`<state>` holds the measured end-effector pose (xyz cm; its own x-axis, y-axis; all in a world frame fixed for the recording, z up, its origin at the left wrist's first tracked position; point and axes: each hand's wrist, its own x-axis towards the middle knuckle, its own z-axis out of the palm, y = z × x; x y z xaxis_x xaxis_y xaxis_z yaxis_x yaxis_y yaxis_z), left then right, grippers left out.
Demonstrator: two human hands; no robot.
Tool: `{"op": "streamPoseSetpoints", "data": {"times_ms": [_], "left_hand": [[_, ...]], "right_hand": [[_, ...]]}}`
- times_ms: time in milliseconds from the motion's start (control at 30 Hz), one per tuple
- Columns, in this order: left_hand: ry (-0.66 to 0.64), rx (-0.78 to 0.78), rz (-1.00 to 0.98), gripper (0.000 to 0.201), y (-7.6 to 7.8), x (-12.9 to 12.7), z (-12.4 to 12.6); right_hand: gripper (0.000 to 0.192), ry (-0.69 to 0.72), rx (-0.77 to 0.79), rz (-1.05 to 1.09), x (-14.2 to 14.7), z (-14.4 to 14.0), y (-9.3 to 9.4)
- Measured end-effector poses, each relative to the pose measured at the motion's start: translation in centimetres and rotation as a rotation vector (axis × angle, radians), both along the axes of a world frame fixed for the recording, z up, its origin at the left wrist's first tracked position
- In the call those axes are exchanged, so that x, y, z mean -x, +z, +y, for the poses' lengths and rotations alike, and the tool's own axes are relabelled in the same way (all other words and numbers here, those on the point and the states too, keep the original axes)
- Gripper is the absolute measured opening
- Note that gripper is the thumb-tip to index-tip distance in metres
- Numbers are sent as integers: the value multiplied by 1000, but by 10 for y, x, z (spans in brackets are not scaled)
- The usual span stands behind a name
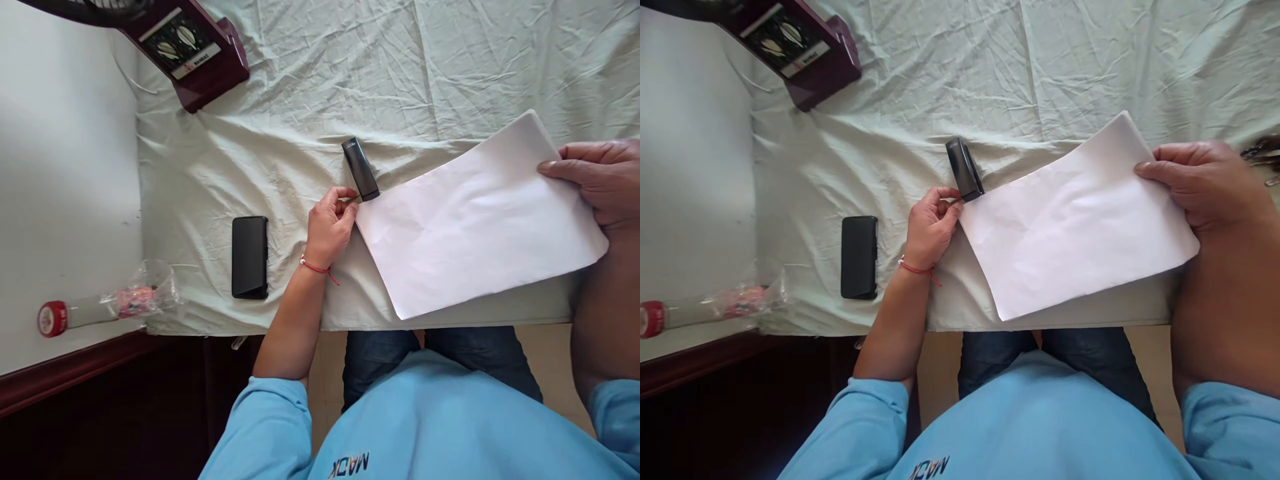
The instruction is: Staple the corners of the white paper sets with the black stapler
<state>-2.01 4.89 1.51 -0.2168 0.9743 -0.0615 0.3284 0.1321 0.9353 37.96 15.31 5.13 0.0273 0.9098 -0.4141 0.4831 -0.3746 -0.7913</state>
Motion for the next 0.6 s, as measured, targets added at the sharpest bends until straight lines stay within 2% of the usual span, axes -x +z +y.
{"op": "streamPoseSetpoints", "data": {"times_ms": [100,300,600], "left_hand": [[-14,-6,-51,17,-3,3,-2],[-58,73,-206,31,-6,6,-1],[-49,45,-163,34,-1,0,-2]], "right_hand": [[45,-65,36,-7,4,-1,2],[42,-90,-40,14,6,-2,7],[46,-83,-30,23,14,-4,9]]}}
